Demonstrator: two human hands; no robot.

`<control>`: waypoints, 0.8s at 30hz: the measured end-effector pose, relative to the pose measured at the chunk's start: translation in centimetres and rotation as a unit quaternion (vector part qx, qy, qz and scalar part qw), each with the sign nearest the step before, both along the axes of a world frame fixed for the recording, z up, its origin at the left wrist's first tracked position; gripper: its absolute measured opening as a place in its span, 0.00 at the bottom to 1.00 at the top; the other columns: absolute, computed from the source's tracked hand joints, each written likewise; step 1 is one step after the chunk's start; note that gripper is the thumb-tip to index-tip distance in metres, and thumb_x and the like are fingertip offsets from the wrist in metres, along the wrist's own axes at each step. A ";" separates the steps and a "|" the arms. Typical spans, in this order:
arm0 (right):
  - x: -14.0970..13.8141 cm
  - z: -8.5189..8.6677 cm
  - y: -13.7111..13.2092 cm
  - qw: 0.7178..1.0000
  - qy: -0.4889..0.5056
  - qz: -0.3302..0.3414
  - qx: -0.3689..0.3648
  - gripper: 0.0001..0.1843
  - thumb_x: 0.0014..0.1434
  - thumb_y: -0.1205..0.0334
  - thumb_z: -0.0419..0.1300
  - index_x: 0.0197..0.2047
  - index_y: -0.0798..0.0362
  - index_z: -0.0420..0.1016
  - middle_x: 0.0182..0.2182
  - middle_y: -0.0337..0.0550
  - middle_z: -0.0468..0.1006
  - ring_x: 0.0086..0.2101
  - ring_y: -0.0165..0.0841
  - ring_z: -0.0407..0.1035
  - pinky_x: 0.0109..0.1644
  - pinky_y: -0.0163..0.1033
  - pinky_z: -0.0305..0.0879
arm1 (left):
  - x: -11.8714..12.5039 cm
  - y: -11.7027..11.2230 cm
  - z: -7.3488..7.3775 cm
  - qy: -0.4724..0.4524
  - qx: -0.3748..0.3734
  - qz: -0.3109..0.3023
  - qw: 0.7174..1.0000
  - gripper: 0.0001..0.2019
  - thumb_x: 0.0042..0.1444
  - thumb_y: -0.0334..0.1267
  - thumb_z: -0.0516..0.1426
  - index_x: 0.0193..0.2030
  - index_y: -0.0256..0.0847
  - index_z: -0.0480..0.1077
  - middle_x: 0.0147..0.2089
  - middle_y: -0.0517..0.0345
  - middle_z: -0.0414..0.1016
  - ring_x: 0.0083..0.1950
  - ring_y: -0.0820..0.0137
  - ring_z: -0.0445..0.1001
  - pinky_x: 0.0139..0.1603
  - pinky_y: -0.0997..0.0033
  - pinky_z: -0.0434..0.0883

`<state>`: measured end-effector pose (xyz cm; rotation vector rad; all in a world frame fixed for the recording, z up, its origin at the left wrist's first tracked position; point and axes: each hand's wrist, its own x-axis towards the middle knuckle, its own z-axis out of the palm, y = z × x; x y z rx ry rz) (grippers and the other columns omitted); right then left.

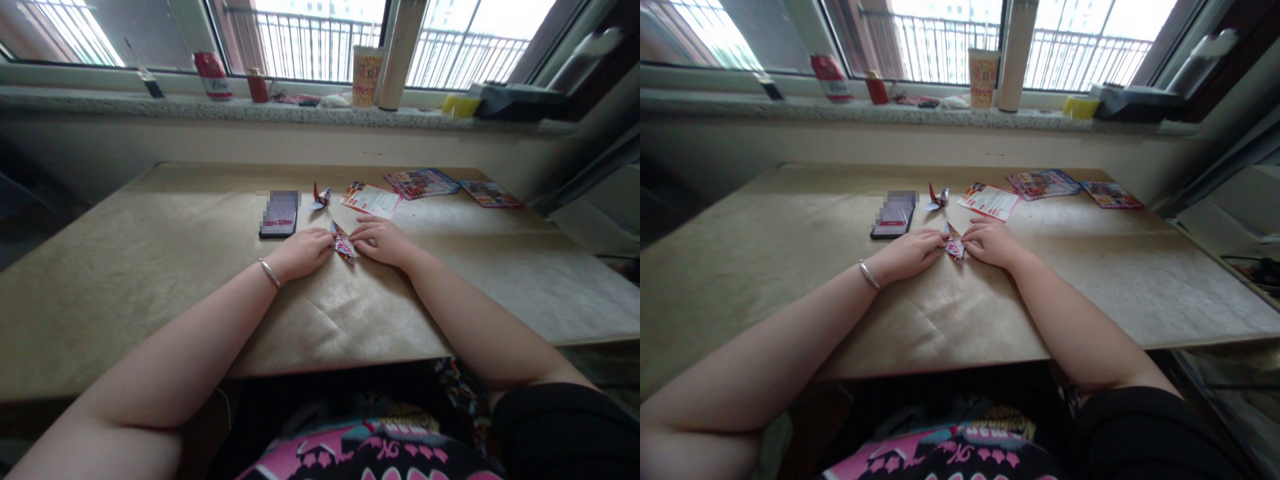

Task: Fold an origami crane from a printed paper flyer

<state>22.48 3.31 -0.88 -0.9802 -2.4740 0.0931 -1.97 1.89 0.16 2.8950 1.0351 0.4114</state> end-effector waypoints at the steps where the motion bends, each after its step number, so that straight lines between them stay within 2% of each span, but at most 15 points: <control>1: 0.0 0.1 -0.1 1.000 -0.001 -0.002 -0.004 0.13 0.60 0.62 0.58 0.42 0.50 0.84 0.42 0.43 0.84 0.55 0.42 0.70 0.62 0.50 0.63 | -0.1 0.1 -0.1 0.000 0.000 -0.005 1.000 0.14 0.63 0.37 0.52 0.52 0.37 0.71 0.57 0.48 0.73 0.60 0.63 0.69 0.64 0.62 0.66; 6: -0.1 0.4 -0.6 0.999 -0.028 -0.021 -0.010 0.18 0.61 0.51 0.59 0.47 0.51 0.82 0.47 0.45 0.82 0.58 0.46 0.67 0.63 0.52 0.62 | -0.2 0.1 -0.4 -0.008 0.007 -0.028 1.000 0.15 0.64 0.42 0.53 0.53 0.39 0.71 0.56 0.47 0.72 0.61 0.61 0.68 0.65 0.59 0.65; 10: 0.2 0.3 -0.4 0.998 -0.057 -0.027 -0.006 0.20 0.60 0.51 0.60 0.51 0.52 0.80 0.50 0.46 0.80 0.59 0.47 0.65 0.64 0.53 0.60 | 0.0 -0.2 -0.3 -0.006 -0.008 -0.035 0.999 0.18 0.63 0.42 0.54 0.58 0.40 0.68 0.57 0.47 0.70 0.60 0.61 0.68 0.63 0.57 0.67; 15: 0.7 -0.3 0.3 0.996 -0.078 -0.031 -0.010 0.21 0.61 0.55 0.58 0.56 0.50 0.77 0.55 0.46 0.76 0.61 0.48 0.62 0.66 0.55 0.57 | 0.2 -0.5 -0.4 0.009 0.036 -0.033 0.999 0.20 0.62 0.43 0.55 0.58 0.38 0.70 0.60 0.45 0.68 0.70 0.54 0.56 0.72 0.50 0.54; 17: 0.8 -0.6 0.5 0.996 -0.082 -0.035 -0.016 0.22 0.62 0.54 0.57 0.58 0.49 0.75 0.57 0.47 0.74 0.61 0.48 0.61 0.66 0.57 0.56 | 0.3 -0.6 -0.5 0.015 0.037 -0.028 0.999 0.21 0.63 0.44 0.54 0.59 0.37 0.69 0.65 0.44 0.63 0.72 0.54 0.53 0.73 0.50 0.51; 21: 0.8 -0.9 0.8 0.996 -0.080 -0.037 -0.014 0.22 0.64 0.55 0.55 0.59 0.49 0.74 0.58 0.48 0.73 0.62 0.47 0.60 0.66 0.57 0.56 | 0.4 -0.7 -0.5 0.051 -0.032 -0.011 0.998 0.26 0.65 0.48 0.52 0.65 0.34 0.61 0.72 0.43 0.53 0.73 0.56 0.51 0.74 0.51 0.49; 24: 0.7 -0.9 0.8 0.997 -0.066 -0.041 0.002 0.20 0.63 0.57 0.56 0.57 0.51 0.76 0.56 0.48 0.76 0.59 0.45 0.63 0.65 0.54 0.57 | 0.5 -0.8 -0.4 0.065 -0.073 -0.001 0.995 0.30 0.65 0.49 0.50 0.68 0.33 0.56 0.72 0.43 0.53 0.73 0.60 0.51 0.73 0.59 0.50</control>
